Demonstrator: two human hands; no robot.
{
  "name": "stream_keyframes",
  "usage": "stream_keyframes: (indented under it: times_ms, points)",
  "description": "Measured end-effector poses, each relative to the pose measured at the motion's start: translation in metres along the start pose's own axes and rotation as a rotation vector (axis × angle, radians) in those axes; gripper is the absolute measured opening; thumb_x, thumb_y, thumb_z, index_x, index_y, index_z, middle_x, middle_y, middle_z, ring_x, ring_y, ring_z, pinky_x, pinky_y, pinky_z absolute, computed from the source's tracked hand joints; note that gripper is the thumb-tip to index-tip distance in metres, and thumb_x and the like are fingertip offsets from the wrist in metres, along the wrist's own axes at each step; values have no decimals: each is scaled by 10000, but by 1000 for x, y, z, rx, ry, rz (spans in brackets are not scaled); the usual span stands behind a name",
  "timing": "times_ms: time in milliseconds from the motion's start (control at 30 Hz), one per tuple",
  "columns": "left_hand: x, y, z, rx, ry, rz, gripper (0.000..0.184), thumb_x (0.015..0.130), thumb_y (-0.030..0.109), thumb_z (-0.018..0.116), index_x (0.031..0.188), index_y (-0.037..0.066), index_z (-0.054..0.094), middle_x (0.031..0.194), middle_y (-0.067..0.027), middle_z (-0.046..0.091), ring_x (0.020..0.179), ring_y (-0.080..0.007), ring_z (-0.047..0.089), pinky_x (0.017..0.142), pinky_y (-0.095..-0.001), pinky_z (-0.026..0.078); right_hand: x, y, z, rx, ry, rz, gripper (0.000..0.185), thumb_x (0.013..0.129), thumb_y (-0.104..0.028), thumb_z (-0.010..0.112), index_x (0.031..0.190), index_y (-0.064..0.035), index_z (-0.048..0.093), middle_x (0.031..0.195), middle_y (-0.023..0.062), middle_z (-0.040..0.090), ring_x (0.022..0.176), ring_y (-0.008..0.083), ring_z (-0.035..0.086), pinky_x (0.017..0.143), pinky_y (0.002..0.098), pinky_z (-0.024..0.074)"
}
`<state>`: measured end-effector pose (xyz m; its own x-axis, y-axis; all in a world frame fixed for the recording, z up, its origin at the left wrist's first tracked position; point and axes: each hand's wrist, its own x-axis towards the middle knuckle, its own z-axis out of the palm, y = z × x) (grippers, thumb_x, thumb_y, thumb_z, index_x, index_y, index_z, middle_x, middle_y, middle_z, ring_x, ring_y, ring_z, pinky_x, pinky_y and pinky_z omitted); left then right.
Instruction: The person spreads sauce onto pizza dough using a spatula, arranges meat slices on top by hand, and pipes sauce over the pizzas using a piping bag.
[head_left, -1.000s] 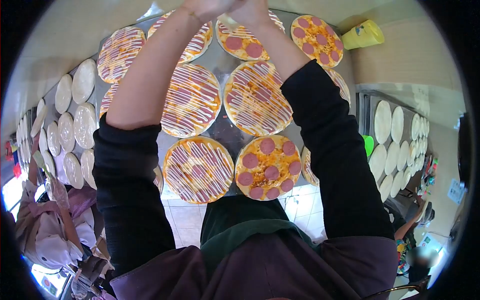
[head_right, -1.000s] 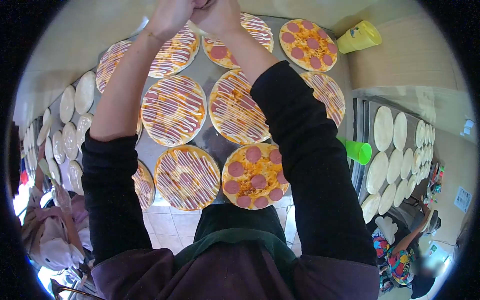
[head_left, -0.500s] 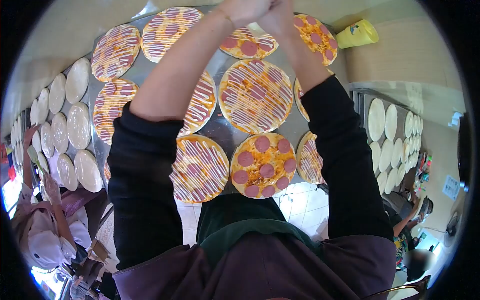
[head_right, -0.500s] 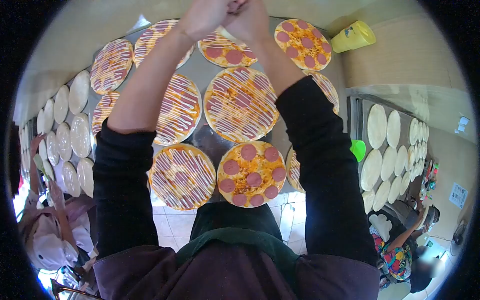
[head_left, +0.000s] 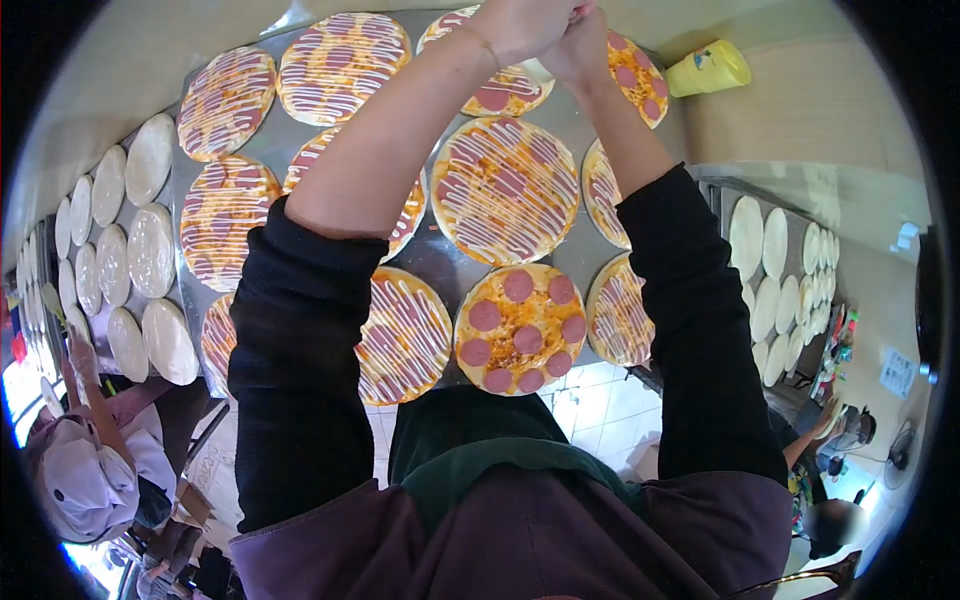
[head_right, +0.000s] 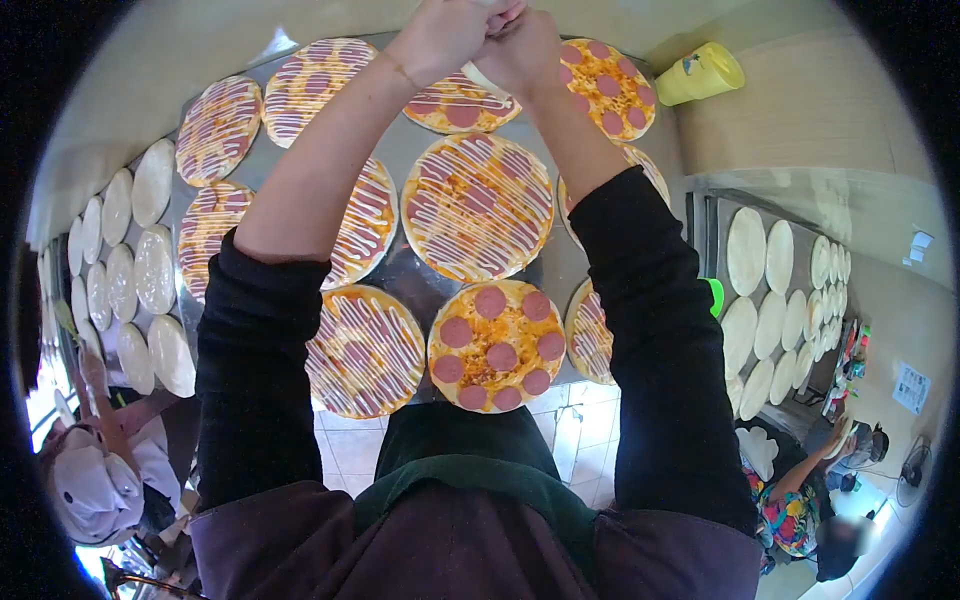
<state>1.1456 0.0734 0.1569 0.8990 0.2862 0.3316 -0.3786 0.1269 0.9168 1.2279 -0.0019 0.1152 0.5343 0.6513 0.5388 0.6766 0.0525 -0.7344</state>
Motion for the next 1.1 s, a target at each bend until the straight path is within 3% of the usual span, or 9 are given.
stream_keyframes:
  times_ms: [133, 233, 300, 433, 500, 667, 867, 933, 1100]
  points:
    - [-9, 15, -12, 368, 3, -55, 251, 983, 230, 419, 854, 24, 485, 702, -3, 428, 648, -109, 392, 598, -271, 353, 0, 36, 21, 299, -12, 85, 146, 724, -36, 642, 851, -32, 572, 748, 20, 583, 691, 78, 484, 582, 283, 424]
    - [-20, 21, -37, 929, -38, 289, 236, 986, 221, 417, 844, 49, 492, 700, 7, 420, 639, -101, 362, 606, -259, 347, 9, 35, 60, 326, -2, 151, 134, 714, -48, 658, 784, -26, 546, 688, 24, 559, 657, 73, 461, 553, 286, 401]
    - [-23, 29, -47, 186, 86, -132, 249, 988, 232, 416, 813, 70, 490, 682, 15, 396, 621, -97, 335, 599, -243, 328, 8, -5, 64, 259, -15, 99, 144, 714, -59, 661, 748, -24, 525, 651, 25, 535, 636, 73, 448, 540, 292, 389]
    - [-28, 32, -44, 211, 64, -68, 292, 992, 262, 409, 781, 71, 475, 662, 20, 372, 609, -94, 319, 584, -243, 309, 4, -5, 66, 34, 7, 46, 167, 713, -88, 673, 708, -22, 520, 612, 47, 540, 603, 84, 449, 528, 307, 383]
    - [-26, 27, -24, 20, 99, -225, 304, 990, 273, 418, 766, 74, 468, 654, 29, 358, 615, -87, 326, 569, -248, 294, 0, 1, 46, -2, -7, 31, 147, 716, -89, 675, 729, -25, 543, 635, 54, 570, 615, 87, 471, 539, 303, 396]
    - [-12, 4, -2, 121, -22, -29, 321, 989, 298, 409, 784, 57, 464, 664, 8, 384, 603, -99, 345, 570, -260, 333, -7, -6, 8, 281, 32, -8, 122, 722, -78, 672, 792, -19, 591, 668, 63, 603, 663, 92, 531, 575, 288, 431]
    - [-26, 20, -28, 731, -61, 112, 273, 988, 249, 414, 799, 57, 458, 696, 11, 391, 629, -100, 344, 577, -264, 318, -5, -15, 34, 66, -28, 94, 153, 714, -81, 682, 801, -21, 573, 689, 58, 585, 671, 80, 504, 567, 295, 419]
    - [-31, 31, -36, 67, 69, -242, 212, 986, 215, 417, 847, 69, 483, 705, 16, 384, 650, -102, 347, 624, -261, 348, -3, -14, 54, 132, -38, 117, 183, 714, -116, 688, 789, -15, 555, 680, 57, 571, 664, 86, 492, 562, 304, 416]
    - [-34, 29, -23, -55, 179, -309, 246, 991, 239, 417, 809, 77, 452, 700, 14, 380, 640, -101, 345, 599, -261, 333, -10, -28, 40, -37, -78, 256, 221, 726, -147, 699, 825, -3, 564, 718, 69, 602, 695, 113, 531, 595, 323, 442]
